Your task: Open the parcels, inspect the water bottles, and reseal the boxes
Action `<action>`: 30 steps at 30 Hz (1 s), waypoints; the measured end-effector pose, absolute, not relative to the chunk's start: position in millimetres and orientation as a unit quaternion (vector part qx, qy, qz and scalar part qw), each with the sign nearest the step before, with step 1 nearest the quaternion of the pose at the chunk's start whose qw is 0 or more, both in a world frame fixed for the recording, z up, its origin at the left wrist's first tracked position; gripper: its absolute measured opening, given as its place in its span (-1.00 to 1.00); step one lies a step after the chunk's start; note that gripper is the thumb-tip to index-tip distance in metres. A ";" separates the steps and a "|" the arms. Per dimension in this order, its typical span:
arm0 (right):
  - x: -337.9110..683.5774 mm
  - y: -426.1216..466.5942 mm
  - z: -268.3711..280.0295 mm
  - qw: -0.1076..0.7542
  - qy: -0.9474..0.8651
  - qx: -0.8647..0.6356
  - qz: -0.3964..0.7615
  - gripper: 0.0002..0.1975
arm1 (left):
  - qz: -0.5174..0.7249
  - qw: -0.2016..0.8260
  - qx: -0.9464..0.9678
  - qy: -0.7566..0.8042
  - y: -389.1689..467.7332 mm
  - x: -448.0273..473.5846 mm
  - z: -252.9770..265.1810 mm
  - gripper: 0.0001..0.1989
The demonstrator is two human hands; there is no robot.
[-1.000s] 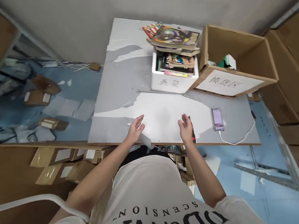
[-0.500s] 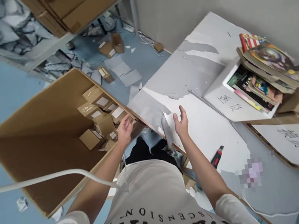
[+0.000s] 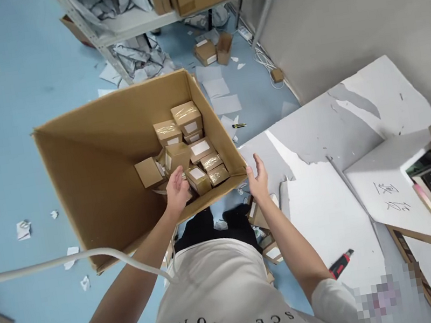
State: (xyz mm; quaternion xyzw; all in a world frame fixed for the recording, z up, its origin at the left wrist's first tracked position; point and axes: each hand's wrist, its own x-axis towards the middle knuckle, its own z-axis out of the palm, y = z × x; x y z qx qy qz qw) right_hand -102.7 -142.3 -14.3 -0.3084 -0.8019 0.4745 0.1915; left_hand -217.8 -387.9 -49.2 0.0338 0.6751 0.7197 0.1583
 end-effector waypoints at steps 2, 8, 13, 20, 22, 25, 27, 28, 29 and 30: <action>-123.2 -156.8 -21.0 0.171 -0.810 -0.299 0.474 -0.34 | 0.721 0.156 0.012 0.675 -406.3 -227.7 -55.9 -0.26; -193.2 -176.2 -40.0 0.047 -0.883 -0.220 0.411 -0.26 | 0.720 0.139 -0.061 0.677 -437.6 -248.6 -79.6 -0.31; -282.6 -163.7 -68.4 -0.047 -0.919 -0.133 0.368 -0.20 | 0.728 0.130 -0.088 0.667 -426.6 -279.0 -103.3 -0.28; -425.2 -146.8 -134.9 -0.075 -0.938 -0.044 0.337 -0.11 | 0.767 0.078 -0.102 0.629 -391.2 -360.5 -149.6 -0.25; -461.5 -143.2 -160.6 -0.091 -0.946 0.015 0.310 -0.08 | 0.772 0.057 -0.101 0.624 -386.0 -381.3 -167.7 -0.25; -509.8 -135.7 -202.3 -0.122 -0.946 0.099 0.284 -0.01 | 0.774 0.034 -0.102 0.624 -382.1 -401.4 -196.8 -0.27; -536.1 -129.8 -230.1 -0.136 -0.939 0.126 0.288 -0.01 | 0.769 0.031 -0.107 0.629 -381.2 -406.5 -216.0 -0.28; -547.0 -126.9 -243.5 -0.136 -0.937 0.133 0.294 -0.01 | 0.766 0.033 -0.109 0.633 -381.1 -406.8 -225.5 -0.29; -556.4 -124.5 -256.4 -0.130 -0.935 0.137 0.299 0.00 | 0.763 0.035 -0.112 0.636 -381.2 -405.9 -234.9 -0.29; -564.1 -122.7 -268.7 -0.119 -0.936 0.141 0.301 0.02 | 0.759 0.037 -0.115 0.639 -381.6 -404.1 -244.1 -0.29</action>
